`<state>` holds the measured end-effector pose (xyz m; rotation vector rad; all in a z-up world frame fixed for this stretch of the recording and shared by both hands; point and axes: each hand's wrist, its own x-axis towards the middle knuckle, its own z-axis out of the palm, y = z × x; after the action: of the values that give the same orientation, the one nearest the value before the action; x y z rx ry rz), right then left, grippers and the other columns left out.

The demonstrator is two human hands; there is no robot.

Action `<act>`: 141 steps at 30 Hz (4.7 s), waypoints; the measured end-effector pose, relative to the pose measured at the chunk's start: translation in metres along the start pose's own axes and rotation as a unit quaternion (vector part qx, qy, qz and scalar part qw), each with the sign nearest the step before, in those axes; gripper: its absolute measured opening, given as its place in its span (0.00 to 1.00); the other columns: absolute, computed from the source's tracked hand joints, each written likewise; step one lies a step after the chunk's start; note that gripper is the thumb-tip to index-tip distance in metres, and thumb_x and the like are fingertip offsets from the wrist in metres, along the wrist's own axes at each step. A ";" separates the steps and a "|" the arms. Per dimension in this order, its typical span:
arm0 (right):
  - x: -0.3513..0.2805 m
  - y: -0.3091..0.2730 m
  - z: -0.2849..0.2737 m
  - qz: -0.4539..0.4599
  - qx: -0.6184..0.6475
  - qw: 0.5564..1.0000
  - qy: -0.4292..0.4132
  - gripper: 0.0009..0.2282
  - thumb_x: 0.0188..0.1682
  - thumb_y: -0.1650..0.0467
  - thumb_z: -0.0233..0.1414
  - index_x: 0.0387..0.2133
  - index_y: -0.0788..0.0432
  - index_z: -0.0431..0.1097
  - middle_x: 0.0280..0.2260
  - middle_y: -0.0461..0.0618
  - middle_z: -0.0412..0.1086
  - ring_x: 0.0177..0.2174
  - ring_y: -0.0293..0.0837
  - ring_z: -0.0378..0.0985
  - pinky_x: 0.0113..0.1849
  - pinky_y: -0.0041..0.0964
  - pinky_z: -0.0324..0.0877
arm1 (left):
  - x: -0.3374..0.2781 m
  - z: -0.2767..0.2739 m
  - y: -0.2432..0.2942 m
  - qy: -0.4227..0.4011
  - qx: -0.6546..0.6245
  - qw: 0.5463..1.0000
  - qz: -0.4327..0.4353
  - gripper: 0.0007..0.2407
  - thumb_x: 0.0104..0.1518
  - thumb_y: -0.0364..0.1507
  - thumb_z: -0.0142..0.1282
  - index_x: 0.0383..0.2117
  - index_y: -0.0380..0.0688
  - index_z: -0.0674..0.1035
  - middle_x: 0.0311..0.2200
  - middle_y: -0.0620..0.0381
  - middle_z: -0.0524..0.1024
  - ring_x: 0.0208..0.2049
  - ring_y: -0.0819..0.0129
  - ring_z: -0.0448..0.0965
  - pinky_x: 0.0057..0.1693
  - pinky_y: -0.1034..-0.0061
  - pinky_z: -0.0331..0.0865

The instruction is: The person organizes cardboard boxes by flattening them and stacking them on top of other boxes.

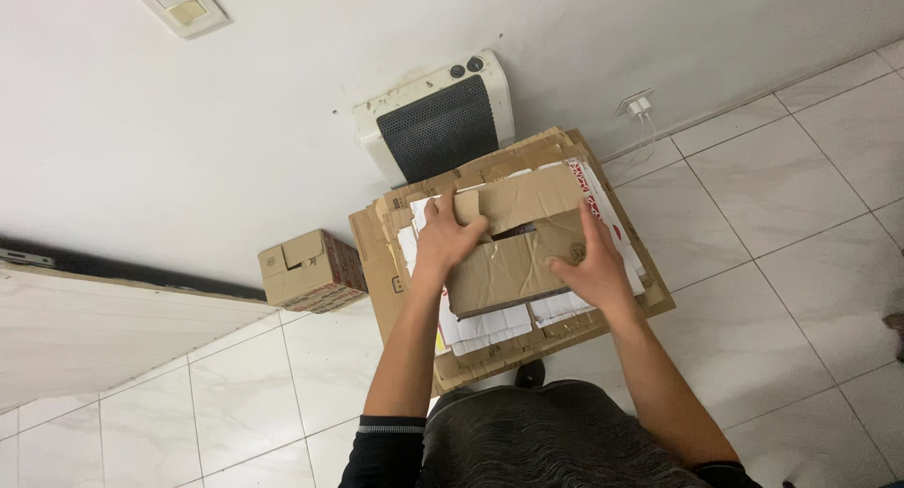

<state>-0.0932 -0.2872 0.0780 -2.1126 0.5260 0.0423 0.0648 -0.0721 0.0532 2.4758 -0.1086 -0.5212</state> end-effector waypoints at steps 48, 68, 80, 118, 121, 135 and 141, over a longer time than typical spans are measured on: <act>0.064 0.187 0.000 -0.074 0.313 0.941 0.103 0.25 0.60 0.58 0.58 0.66 0.56 0.62 0.58 0.54 0.71 0.59 0.51 0.72 0.66 0.60 0.66 | 0.066 0.039 -0.136 0.179 -0.305 0.935 0.014 0.15 0.68 0.52 0.58 0.50 0.64 0.77 0.40 0.67 0.82 0.43 0.75 0.80 0.54 0.72 0.75; 0.118 0.177 0.029 0.128 -0.070 0.988 0.053 0.33 0.57 0.57 0.60 0.71 0.67 0.64 0.63 0.72 0.67 0.65 0.68 0.67 0.62 0.63 0.66 | 0.003 0.083 -0.175 0.031 -0.133 0.972 -0.190 0.30 0.62 0.45 0.65 0.70 0.51 0.72 0.58 0.46 0.82 0.63 0.52 0.80 0.65 0.57 0.77; 0.137 0.195 0.025 0.162 -0.112 0.980 -0.013 0.39 0.56 0.52 0.55 0.74 0.67 0.59 0.67 0.74 0.60 0.68 0.71 0.59 0.65 0.65 0.62 | -0.016 0.060 -0.134 0.025 -0.059 0.982 -0.179 0.30 0.61 0.45 0.64 0.67 0.41 0.76 0.58 0.44 0.81 0.62 0.51 0.81 0.64 0.59 0.77; 0.167 -0.016 0.717 0.202 0.059 0.931 -0.300 0.23 0.54 0.63 0.60 0.62 0.58 0.73 0.48 0.57 0.79 0.53 0.52 0.78 0.55 0.51 0.72 | 0.087 -0.017 -0.761 0.019 -0.259 0.876 -0.407 0.32 0.65 0.44 0.60 0.75 0.53 0.65 0.67 0.48 0.70 0.69 0.52 0.73 0.69 0.59 0.75; 0.197 0.011 0.765 0.247 0.095 0.922 -0.283 0.26 0.55 0.64 0.60 0.68 0.56 0.67 0.59 0.64 0.73 0.62 0.61 0.73 0.60 0.59 0.67 | 0.131 -0.010 -0.798 0.019 -0.294 0.868 -0.400 0.36 0.64 0.43 0.62 0.78 0.53 0.59 0.72 0.46 0.65 0.73 0.49 0.66 0.74 0.57 0.69; 0.245 -0.038 0.825 0.244 0.107 0.900 -0.344 0.39 0.58 0.67 0.54 0.79 0.56 0.37 0.76 0.70 0.40 0.73 0.68 0.44 0.71 0.71 0.43 | 0.206 -0.074 -0.796 0.016 -0.357 0.846 -0.396 0.40 0.62 0.42 0.62 0.80 0.58 0.52 0.79 0.53 0.53 0.79 0.56 0.51 0.81 0.56 0.54; 0.212 -0.102 0.773 0.251 0.134 0.912 -0.296 0.33 0.60 0.65 0.53 0.76 0.57 0.45 0.75 0.71 0.43 0.73 0.71 0.45 0.70 0.74 0.43 | 0.176 -0.047 -0.798 0.090 -0.421 0.826 -0.364 0.27 0.59 0.43 0.68 0.59 0.56 0.66 0.66 0.56 0.72 0.71 0.56 0.69 0.75 0.57 0.67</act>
<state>0.2688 0.3089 -0.3303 -1.5380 0.6393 0.8308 0.2116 0.5709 -0.4310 1.5856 0.9731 -0.4801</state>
